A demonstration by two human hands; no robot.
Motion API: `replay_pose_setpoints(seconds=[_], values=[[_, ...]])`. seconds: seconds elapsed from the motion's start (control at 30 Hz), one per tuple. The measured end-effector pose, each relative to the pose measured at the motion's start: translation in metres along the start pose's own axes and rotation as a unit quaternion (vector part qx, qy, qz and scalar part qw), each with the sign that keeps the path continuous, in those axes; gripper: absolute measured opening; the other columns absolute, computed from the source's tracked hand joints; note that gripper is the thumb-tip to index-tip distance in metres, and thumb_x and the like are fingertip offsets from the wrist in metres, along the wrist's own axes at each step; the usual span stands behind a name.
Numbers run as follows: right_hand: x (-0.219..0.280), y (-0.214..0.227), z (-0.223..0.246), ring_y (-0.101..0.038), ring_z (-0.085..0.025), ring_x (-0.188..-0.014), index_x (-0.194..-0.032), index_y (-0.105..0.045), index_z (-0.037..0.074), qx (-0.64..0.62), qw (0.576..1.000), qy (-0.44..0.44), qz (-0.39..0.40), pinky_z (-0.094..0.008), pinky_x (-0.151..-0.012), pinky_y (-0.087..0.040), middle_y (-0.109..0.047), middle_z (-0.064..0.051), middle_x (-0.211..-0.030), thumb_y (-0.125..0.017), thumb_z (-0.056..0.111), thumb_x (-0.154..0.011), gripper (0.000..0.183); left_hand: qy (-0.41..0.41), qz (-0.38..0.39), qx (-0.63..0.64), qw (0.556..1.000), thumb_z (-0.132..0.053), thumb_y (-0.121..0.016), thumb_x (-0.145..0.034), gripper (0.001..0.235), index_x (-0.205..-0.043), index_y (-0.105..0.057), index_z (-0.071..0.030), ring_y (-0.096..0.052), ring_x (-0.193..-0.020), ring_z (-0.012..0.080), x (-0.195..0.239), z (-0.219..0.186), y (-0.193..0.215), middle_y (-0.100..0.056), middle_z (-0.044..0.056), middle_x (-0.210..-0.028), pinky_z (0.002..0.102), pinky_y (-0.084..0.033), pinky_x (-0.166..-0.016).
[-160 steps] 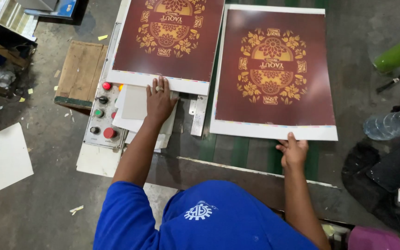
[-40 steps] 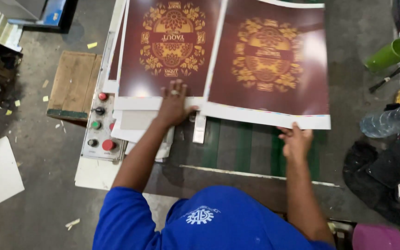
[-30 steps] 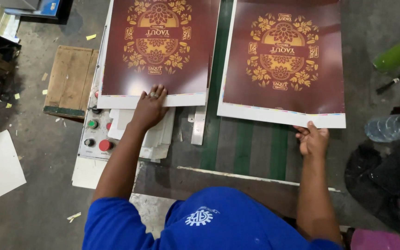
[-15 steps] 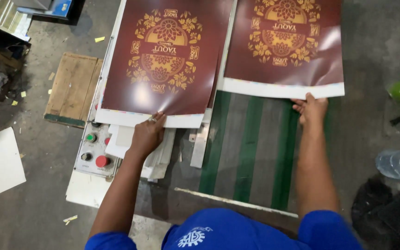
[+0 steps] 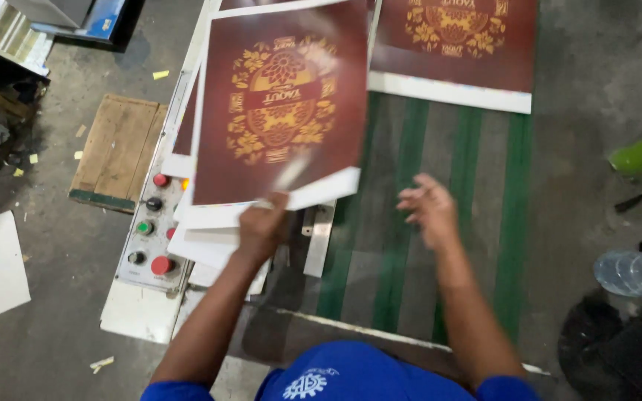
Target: Manually sorting and stacking printed sheets coming off a machine.
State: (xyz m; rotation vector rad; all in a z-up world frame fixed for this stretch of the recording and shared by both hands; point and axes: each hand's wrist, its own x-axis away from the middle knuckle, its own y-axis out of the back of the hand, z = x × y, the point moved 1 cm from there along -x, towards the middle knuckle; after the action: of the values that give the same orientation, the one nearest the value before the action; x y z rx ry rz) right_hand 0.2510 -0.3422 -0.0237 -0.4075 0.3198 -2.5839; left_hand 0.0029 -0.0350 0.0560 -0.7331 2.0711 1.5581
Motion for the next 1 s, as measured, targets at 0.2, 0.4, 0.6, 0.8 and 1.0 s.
replay_pose_setpoints(seconds=[0.2,0.4,0.6,0.8,1.0], values=[[0.101,-0.065,-0.037,-0.073,-0.021,-0.098,-0.135,-0.055,0.004,-0.021,0.991,-0.065,0.118,-0.033,-0.068,-0.063,-0.071,-0.010,-0.115,-0.063,0.024,-0.101,0.041,-0.102,0.120,0.048,0.986,-0.017,-0.071,-0.085,0.050,-0.129,-0.061,0.004,-0.066,-0.121,0.0373,-0.002,-0.111,-0.042,-0.066,0.023,-0.130,0.048,-0.054,-0.103],[0.119,0.023,-0.049,-0.070,-0.014,-0.076,-0.133,-0.050,0.010,-0.089,0.985,-0.004,-0.151,-0.029,-0.054,-0.060,-0.068,-0.007,-0.101,-0.062,0.015,-0.102,0.033,-0.077,0.174,0.037,0.981,-0.034,-0.073,-0.087,0.049,-0.129,-0.062,-0.011,-0.061,-0.131,0.0361,-0.024,-0.085,-0.037,-0.066,0.014,-0.137,0.054,-0.047,-0.108],[0.148,0.107,-0.028,-0.063,-0.011,-0.068,-0.133,-0.050,0.008,-0.048,0.964,0.047,-0.257,-0.026,-0.049,-0.054,-0.066,-0.004,-0.095,-0.060,0.010,-0.104,0.031,0.039,0.272,-0.077,0.958,-0.058,-0.073,-0.084,0.093,-0.151,-0.039,-0.002,-0.028,-0.150,0.0393,-0.036,0.026,-0.036,-0.038,0.022,-0.160,0.061,-0.023,-0.118],[0.151,0.136,-0.027,-0.064,-0.011,-0.069,-0.133,-0.049,0.003,-0.039,0.956,0.060,-0.285,-0.026,-0.050,-0.055,-0.066,-0.006,-0.095,-0.060,0.009,-0.107,0.028,0.030,0.267,-0.112,0.957,-0.041,-0.064,-0.095,0.069,-0.148,-0.049,0.000,-0.040,-0.147,0.0358,-0.009,0.060,-0.050,-0.045,0.018,-0.158,0.053,-0.033,-0.116],[0.105,0.113,-0.021,-0.071,-0.016,-0.074,-0.136,-0.047,0.003,0.016,0.957,0.028,-0.289,-0.027,-0.050,-0.055,-0.069,-0.010,-0.102,-0.057,0.010,-0.105,0.033,-0.079,0.201,-0.174,0.961,-0.021,-0.066,-0.094,0.049,-0.135,-0.061,0.005,-0.064,-0.128,0.0366,0.002,0.069,-0.050,-0.063,0.024,-0.141,0.042,-0.053,-0.107]])
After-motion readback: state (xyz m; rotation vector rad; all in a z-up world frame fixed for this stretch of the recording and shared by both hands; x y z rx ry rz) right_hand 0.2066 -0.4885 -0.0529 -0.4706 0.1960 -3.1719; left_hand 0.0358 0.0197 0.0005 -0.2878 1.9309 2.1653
